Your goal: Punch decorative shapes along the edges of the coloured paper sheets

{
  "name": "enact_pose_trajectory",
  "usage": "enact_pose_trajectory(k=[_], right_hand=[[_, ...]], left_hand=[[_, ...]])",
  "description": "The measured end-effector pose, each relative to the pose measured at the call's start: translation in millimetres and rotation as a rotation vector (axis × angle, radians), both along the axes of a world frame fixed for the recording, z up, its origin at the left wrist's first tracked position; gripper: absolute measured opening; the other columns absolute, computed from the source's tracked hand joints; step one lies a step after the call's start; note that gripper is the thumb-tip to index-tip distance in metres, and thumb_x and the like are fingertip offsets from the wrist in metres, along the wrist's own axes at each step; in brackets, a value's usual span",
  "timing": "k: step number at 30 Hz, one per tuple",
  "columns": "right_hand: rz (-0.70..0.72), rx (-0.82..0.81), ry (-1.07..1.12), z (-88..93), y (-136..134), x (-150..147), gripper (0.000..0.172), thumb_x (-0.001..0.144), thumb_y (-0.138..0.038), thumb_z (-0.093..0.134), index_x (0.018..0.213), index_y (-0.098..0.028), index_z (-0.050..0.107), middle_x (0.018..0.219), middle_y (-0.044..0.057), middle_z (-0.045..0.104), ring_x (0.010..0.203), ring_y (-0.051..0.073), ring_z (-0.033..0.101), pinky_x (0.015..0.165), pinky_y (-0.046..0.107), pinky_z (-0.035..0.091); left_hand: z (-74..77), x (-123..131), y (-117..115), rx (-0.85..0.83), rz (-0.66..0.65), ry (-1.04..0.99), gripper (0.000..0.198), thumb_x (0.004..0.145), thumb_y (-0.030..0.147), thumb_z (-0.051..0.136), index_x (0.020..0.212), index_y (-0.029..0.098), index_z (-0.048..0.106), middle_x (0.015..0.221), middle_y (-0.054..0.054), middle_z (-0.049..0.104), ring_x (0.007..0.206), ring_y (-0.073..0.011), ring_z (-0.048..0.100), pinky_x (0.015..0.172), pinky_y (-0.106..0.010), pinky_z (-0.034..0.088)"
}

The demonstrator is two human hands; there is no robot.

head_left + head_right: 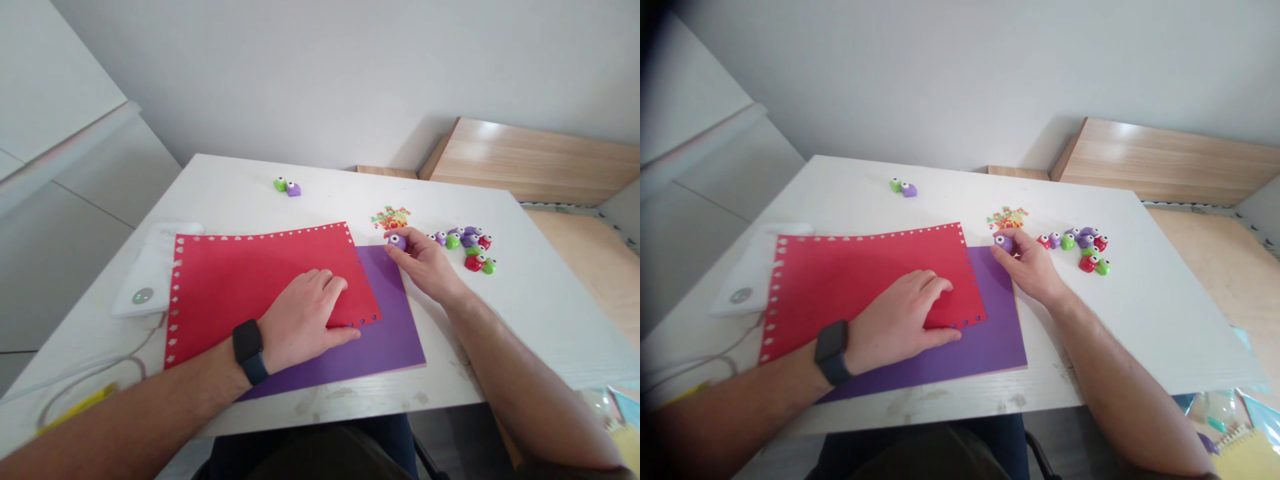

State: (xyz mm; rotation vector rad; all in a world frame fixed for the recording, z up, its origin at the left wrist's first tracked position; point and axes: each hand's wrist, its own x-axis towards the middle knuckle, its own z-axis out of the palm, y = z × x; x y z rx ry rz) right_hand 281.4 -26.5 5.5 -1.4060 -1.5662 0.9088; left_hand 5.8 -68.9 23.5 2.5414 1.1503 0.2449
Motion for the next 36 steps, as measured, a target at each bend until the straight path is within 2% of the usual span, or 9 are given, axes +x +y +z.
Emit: enact_pose_trajectory(k=[7, 14, 23, 26, 29, 32, 36], right_hand=[[0.01, 0.008, -0.094, 2.6, -2, -1, 0.037, 0.097, -0.052, 0.07, 0.124, -0.027, 0.072, 0.103, 0.003, 0.072, 0.085, 0.017, 0.061, 0.074, 0.029, 0.051], [0.033, 0.031, -0.091, 4.1, -6, -4, 0.037, 0.098, -0.052, 0.069, 0.126, -0.028, 0.072, 0.083, -0.001, 0.063, 0.068, 0.015, 0.051, 0.061, 0.029, 0.042], [0.039, 0.054, -0.146, 7.9, -7, -4, 0.037, 0.1, -0.052, 0.065, 0.126, -0.027, 0.071, 0.079, -0.001, 0.06, 0.066, 0.015, 0.049, 0.059, 0.029, 0.038], [0.056, 0.048, -0.091, 5.7, -6, -3, 0.038, 0.102, -0.053, 0.063, 0.131, -0.028, 0.06, 0.08, -0.003, 0.061, 0.069, 0.015, 0.052, 0.061, 0.028, 0.041], [0.106, 0.007, 0.01, 4.2, -7, -4, 0.035, 0.103, -0.054, 0.061, 0.126, -0.03, 0.052, 0.08, -0.004, 0.062, 0.068, 0.015, 0.052, 0.061, 0.027, 0.042], [0.123, -0.053, 0.091, 5.7, -7, -5, 0.034, 0.103, -0.058, 0.059, 0.122, -0.03, 0.051, 0.083, -0.004, 0.064, 0.067, 0.014, 0.053, 0.062, 0.026, 0.044], [0.113, -0.116, 0.18, 10.5, -8, -7, 0.039, 0.103, -0.06, 0.059, 0.128, -0.03, 0.056, 0.082, -0.003, 0.062, 0.066, 0.012, 0.052, 0.06, 0.025, 0.042]], left_hand=[[0.4, -1, -1, 0.012, 0.001, -0.006, 0.061, 0.085, 0.062, 0.08, 0.119, 0.015, 0.063, 0.113, -0.013, 0.066, 0.109, -0.0325, 0.063, 0.099, -0.048, 0.052], [-2.6, -1, -1, 0.028, -0.004, -0.013, 0.063, 0.085, 0.063, 0.079, 0.12, 0.014, 0.064, 0.114, -0.013, 0.066, 0.109, -0.033, 0.063, 0.099, -0.049, 0.052], [-2.1, -2, -2, 0.031, -0.009, -0.009, 0.063, 0.086, 0.064, 0.078, 0.121, 0.013, 0.064, 0.114, -0.013, 0.066, 0.11, -0.0333, 0.063, 0.1, -0.05, 0.051], [-2.1, -1, -2, 0.029, -0.008, -0.006, 0.062, 0.087, 0.063, 0.078, 0.121, 0.013, 0.064, 0.114, -0.013, 0.066, 0.11, -0.0331, 0.063, 0.099, -0.049, 0.051], [-1.8, -1, -1, 0.026, -0.007, -0.004, 0.062, 0.087, 0.063, 0.078, 0.121, 0.014, 0.063, 0.114, -0.013, 0.066, 0.11, -0.0329, 0.062, 0.099, -0.049, 0.051], [-1.9, -1, -1, 0.022, -0.005, -0.005, 0.062, 0.087, 0.064, 0.077, 0.121, 0.013, 0.063, 0.115, -0.013, 0.066, 0.11, -0.0327, 0.062, 0.1, -0.049, 0.051], [-3.2, -1, -1, 0.027, -0.01, -0.004, 0.064, 0.087, 0.065, 0.077, 0.122, 0.013, 0.063, 0.115, -0.013, 0.066, 0.11, -0.0326, 0.062, 0.1, -0.05, 0.051]])
